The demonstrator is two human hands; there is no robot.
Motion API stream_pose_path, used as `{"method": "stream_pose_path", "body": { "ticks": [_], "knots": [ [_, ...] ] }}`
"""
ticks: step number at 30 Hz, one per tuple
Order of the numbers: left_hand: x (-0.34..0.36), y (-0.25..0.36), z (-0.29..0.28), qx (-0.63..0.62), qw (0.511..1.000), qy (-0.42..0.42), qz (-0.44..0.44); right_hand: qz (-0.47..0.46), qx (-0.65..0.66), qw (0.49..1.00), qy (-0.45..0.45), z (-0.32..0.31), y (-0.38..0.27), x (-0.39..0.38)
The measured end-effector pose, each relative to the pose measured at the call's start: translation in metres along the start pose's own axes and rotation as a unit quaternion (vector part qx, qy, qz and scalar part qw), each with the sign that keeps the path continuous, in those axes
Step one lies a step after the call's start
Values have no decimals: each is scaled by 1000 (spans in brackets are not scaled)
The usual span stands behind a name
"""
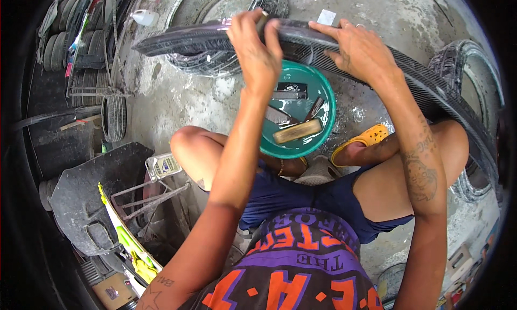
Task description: Sanding a carbon fiber car spoiler using wet sandpaper and a bucket of water.
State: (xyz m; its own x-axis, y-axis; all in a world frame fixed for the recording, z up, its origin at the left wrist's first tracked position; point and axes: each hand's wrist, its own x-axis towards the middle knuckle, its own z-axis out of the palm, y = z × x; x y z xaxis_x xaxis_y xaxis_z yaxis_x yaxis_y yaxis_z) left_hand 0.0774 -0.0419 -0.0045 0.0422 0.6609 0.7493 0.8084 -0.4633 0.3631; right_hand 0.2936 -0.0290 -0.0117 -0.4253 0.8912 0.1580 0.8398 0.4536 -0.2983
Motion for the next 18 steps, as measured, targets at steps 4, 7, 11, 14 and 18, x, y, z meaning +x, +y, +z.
{"method": "stream_pose_path", "body": {
  "ticks": [4, 7, 11, 14, 18],
  "knots": [
    [-9, 12, -4, -34, 996, -76, 36, -3, -10, 1000, 1, 0, -1, -2],
    [-2, -3, -2, 6, 1000, 14, -22, 0, 0, 1000, -7, 0, -2, -2],
    [-11, 14, 1, -27, 997, -45, 52, -4, -20, 1000, -6, -2, -2, -1],
    [-4, 6, 3, -20, 999, -34, -14, -1, -3, 1000, -2, -2, -2, -1],
    [-9, 16, 7, -28, 997, -22, 68, 0, -10, 1000, 15, -1, -3, -1]
  ]
}}
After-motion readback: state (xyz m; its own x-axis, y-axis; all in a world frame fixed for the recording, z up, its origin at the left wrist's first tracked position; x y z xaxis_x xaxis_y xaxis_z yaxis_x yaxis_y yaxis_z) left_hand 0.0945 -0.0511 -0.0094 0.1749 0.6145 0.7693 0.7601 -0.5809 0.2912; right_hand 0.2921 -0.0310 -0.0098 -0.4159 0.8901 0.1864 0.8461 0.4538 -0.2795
